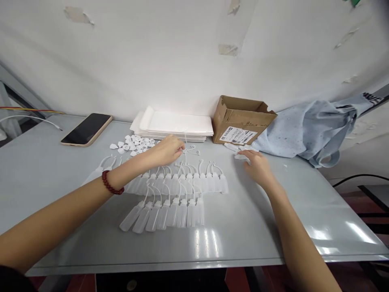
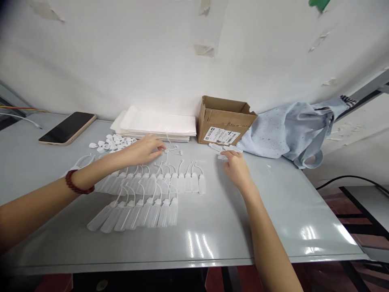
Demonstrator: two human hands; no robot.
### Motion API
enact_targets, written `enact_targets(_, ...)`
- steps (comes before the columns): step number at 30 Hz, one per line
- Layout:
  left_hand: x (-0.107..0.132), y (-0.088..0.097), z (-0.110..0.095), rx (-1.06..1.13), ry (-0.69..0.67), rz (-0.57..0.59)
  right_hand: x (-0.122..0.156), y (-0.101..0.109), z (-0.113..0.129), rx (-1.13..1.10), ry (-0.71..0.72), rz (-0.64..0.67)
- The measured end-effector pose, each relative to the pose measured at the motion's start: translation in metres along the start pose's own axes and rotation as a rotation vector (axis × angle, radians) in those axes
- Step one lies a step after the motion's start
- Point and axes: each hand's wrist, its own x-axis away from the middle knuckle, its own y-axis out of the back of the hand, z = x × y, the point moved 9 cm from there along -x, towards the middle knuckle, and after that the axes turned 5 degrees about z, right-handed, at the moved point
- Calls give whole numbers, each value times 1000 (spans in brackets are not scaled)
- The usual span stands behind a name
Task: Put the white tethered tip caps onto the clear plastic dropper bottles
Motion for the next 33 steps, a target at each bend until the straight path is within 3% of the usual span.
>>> enact_targets(8, -17, -7, -2, 71, -23, 14, 1, -10, 1, 41, -54, 62)
enact_targets(18, 5, 22, 10, 466, 177, -92, 7, 11, 19, -99, -69, -63)
enact_targets(20, 15, 22, 7, 649, 193, -94, 11, 18, 31, -150, -46, -106)
enact_targets(22, 25, 15, 1, 1029, 201, -87, 16, 28, 47, -226, -7, -168)
enact_targets(26, 43, -3, -22, 1503, 201, -20, 33, 47, 91, -510, 173, -289)
enact_targets(30, 57, -15, -40, 1606, 202, 35, 48, 44, 135, -644, 302, -196)
enact_targets(33, 67, -19, -41, 1574, 241, 3, 57, 37, 156, -700, 361, -115)
